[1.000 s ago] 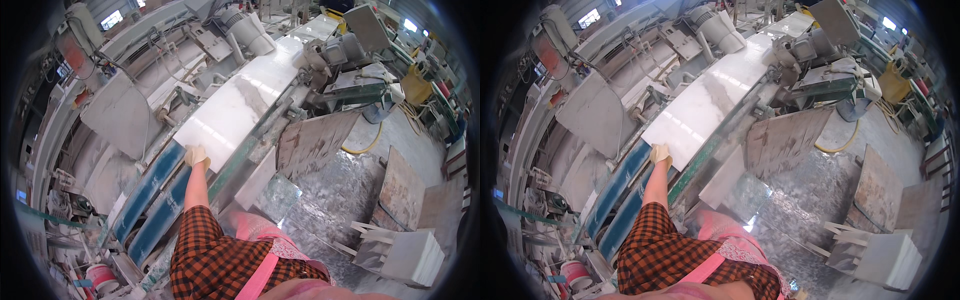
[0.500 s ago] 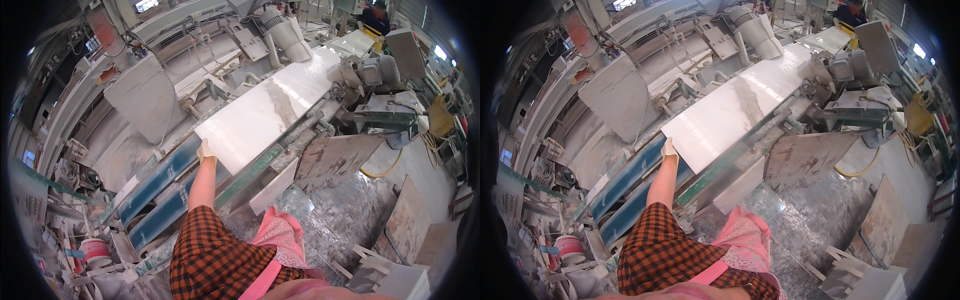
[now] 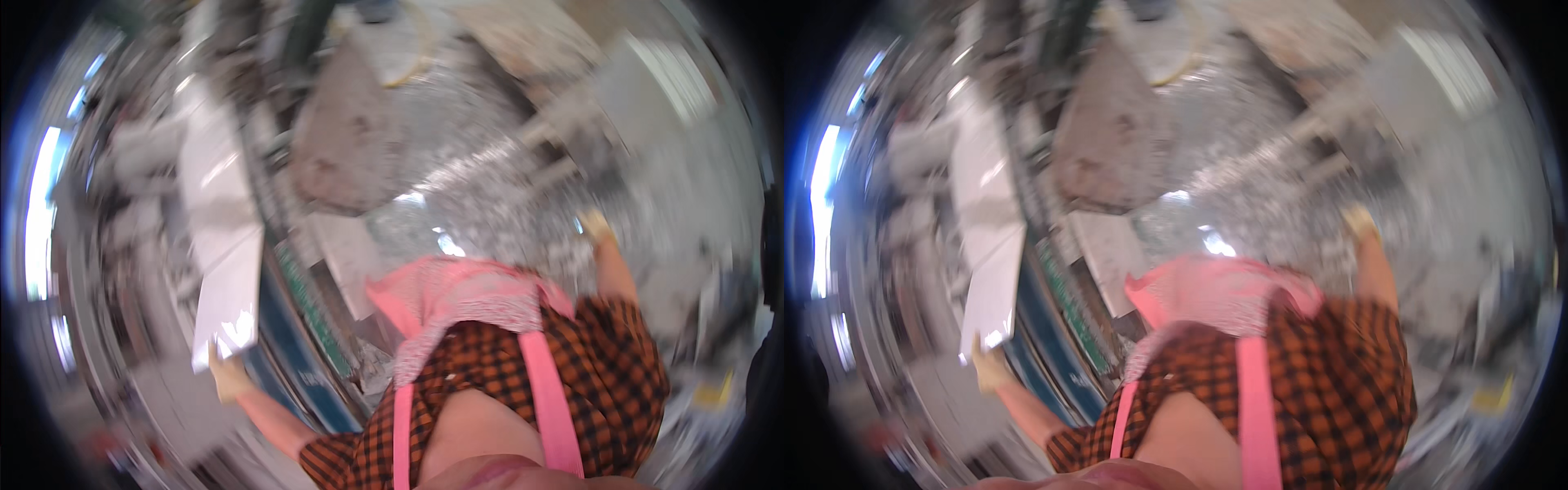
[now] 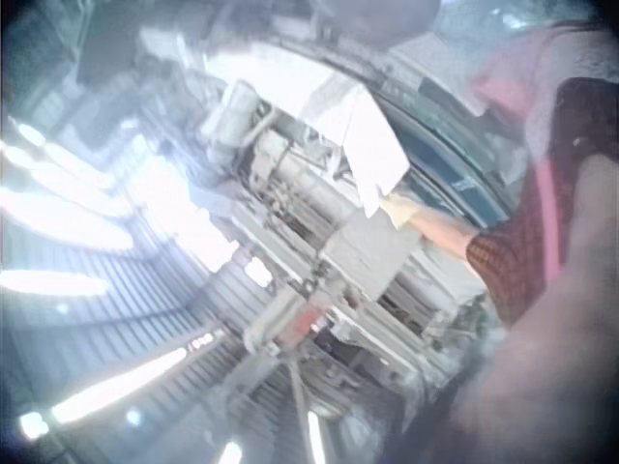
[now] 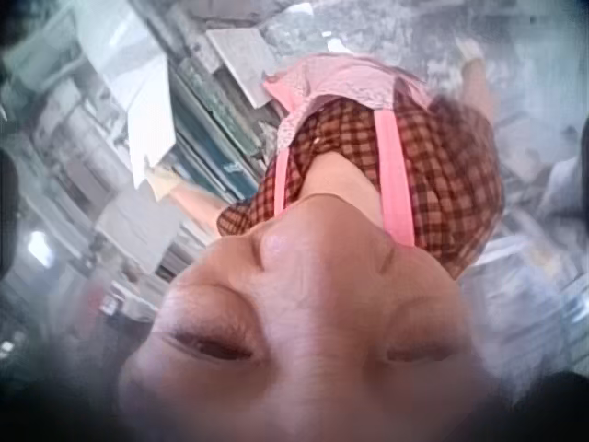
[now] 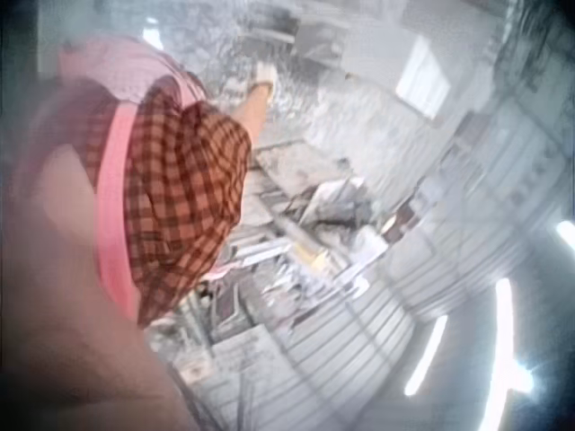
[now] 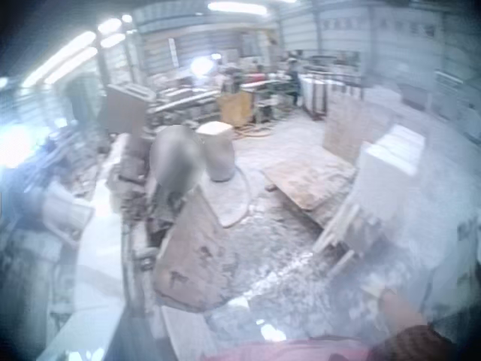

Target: The person repeatedly picks white rectangular tiles from a conveyor belt and stacks them on a growing pile. The person wears gloves and an apron, and the camera is head-mounted, showing hands and the work area.

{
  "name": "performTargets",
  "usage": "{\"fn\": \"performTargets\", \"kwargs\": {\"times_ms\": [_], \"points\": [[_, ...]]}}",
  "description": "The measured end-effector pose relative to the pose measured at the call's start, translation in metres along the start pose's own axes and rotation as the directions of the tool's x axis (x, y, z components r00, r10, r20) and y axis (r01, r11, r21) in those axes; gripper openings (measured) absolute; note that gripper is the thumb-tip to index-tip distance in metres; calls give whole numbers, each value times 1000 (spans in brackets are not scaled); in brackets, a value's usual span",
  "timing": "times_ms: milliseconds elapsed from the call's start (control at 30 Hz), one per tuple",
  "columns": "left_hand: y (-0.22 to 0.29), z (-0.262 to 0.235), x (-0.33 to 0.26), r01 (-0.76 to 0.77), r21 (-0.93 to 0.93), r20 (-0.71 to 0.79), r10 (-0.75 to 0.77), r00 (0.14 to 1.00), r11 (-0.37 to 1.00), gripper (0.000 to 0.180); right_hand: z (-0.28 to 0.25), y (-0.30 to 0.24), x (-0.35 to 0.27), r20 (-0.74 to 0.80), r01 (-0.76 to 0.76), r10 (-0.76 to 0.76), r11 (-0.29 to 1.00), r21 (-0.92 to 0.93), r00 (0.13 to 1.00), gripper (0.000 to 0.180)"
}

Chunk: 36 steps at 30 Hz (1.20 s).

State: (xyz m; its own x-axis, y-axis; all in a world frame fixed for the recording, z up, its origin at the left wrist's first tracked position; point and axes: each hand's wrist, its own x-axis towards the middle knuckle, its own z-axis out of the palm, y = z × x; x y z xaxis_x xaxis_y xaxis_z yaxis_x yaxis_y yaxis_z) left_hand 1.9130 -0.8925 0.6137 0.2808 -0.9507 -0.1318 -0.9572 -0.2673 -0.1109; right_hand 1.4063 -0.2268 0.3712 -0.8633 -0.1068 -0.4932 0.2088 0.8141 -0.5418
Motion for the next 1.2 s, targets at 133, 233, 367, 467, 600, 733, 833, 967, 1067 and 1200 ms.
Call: {"fn": "performTargets", "kwargs": {"times_ms": [133, 233, 367, 467, 600, 733, 833, 967, 1067, 1200], "points": [[-7, 8, 4, -169, -951, -133, 153, 979, 259, 36, 8, -41, 42, 104, 227, -210, 954, -196, 972, 33], [-9, 0, 10, -177, -953, -109, 267, 958, 246, 30, 11, -81, 50, 148, -8, -2, 998, 69, 989, 36], [10, -48, -18, -95, -934, -46, 147, 988, 343, 30, 5, -88, 71, 168, -67, 52, 994, 86, 984, 39], [55, -97, -75, -180, -954, -185, 5, 983, 239, 43, -13, -89, 113, 142, -136, 93, 934, 330, 985, 34], [117, -131, -175, -433, -814, -375, 220, 901, 386, 41, -41, -141, 174, 116, -45, -18, 854, 519, 993, 38], [230, -142, -251, -502, -642, -320, 392, 862, 580, 36, -67, -235, 231, 278, -35, -201, 750, 660, 939, 44], [345, -121, -290, -605, -539, -142, 645, 751, 586, 38, -67, -277, 252, 344, -5, -469, 585, 811, 814, 38], [523, -40, -350, -736, -460, 94, 852, 516, 497, 34, -54, -308, 252, 391, 91, -587, 625, 775, 709, 57], [649, 37, -423, -960, -118, 246, 944, 219, 254, 34, -56, -329, 249, 203, 253, -576, 612, 749, 792, 72], [737, 100, -525, -994, -35, 385, 917, -106, -101, 32, -103, -323, 269, 164, -116, -136, 303, 946, 977, 70]]}}
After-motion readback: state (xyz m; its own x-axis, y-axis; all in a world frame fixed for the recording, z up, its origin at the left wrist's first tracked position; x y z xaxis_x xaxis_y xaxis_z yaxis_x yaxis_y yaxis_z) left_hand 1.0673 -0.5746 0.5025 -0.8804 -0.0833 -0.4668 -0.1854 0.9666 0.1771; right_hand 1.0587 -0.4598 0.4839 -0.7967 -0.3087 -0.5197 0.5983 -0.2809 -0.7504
